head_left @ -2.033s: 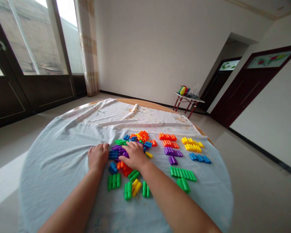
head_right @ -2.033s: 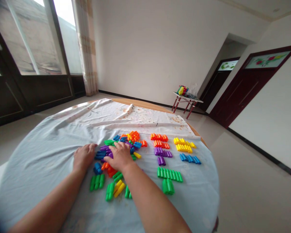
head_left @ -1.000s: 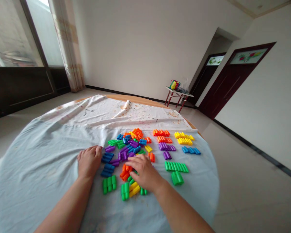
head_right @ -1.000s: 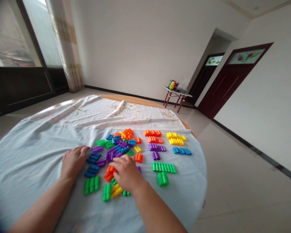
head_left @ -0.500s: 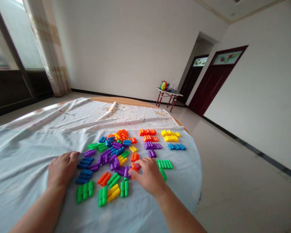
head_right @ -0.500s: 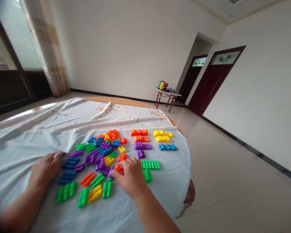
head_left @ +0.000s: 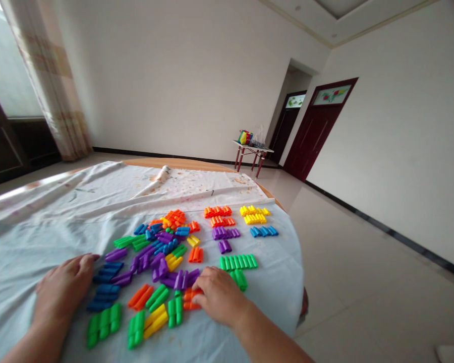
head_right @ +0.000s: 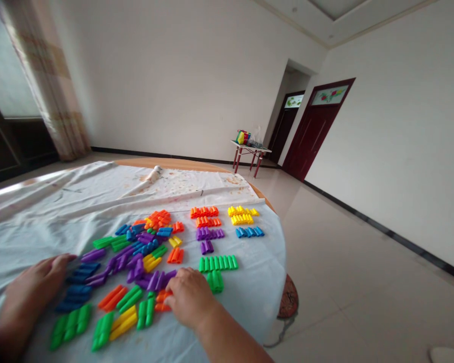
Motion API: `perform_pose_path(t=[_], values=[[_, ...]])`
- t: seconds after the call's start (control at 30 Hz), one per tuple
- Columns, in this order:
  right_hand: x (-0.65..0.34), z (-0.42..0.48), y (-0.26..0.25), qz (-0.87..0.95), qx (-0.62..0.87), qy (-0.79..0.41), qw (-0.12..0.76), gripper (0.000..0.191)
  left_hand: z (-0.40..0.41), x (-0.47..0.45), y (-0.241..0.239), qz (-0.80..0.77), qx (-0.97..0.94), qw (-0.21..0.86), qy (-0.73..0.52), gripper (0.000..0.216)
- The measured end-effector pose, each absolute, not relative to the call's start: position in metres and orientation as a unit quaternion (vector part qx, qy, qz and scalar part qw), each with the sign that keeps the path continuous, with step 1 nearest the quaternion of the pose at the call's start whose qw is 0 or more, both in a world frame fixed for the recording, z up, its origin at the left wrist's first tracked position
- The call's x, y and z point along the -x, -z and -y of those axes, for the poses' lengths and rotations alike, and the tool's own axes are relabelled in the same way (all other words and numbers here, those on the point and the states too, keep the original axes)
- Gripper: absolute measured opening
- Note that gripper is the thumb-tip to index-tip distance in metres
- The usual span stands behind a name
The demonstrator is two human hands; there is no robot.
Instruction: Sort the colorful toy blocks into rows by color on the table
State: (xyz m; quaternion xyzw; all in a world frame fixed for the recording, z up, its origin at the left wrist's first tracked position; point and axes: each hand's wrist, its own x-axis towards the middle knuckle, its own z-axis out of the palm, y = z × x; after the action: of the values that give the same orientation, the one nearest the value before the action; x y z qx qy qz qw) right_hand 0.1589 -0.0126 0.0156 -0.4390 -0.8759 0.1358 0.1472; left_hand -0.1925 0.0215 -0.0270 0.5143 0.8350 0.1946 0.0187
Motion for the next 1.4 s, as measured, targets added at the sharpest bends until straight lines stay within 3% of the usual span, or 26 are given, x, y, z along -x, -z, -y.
perform_pose_path(t=[0.17,0.37,0.47,0.63,0.87,1.13,1.4], values=[[-0.161,0.011,-0.015,0.888,0.404,-0.152,0.159,0.011,-0.022,0.193,0.027,-0.832,-0.52,0.025,-0.195,0.057],[-0.177,-0.021,-0.044,0.829,0.416,-0.213,0.306,0.011,-0.026,0.2,0.036,-0.83,-0.525,0.026,-0.187,0.06],[-0.191,-0.065,-0.058,0.769,0.482,-0.252,0.337,0.015,-0.028,0.201,0.038,-0.83,-0.528,0.026,-0.178,0.063],[-0.195,-0.143,-0.062,0.707,0.623,-0.157,0.296,0.017,-0.029,0.198,0.037,-0.822,-0.538,0.016,-0.183,0.062],[-0.174,-0.201,-0.051,0.668,0.706,-0.055,0.23,0.019,-0.027,0.196,0.037,-0.819,-0.537,0.008,-0.203,0.059],[-0.159,-0.216,-0.034,0.678,0.718,0.013,0.153,0.021,-0.024,0.188,0.027,-0.817,-0.536,0.009,-0.214,0.059],[-0.159,-0.212,-0.041,0.69,0.708,0.027,0.149,0.026,-0.023,0.191,0.033,-0.811,-0.542,-0.008,-0.221,0.057]])
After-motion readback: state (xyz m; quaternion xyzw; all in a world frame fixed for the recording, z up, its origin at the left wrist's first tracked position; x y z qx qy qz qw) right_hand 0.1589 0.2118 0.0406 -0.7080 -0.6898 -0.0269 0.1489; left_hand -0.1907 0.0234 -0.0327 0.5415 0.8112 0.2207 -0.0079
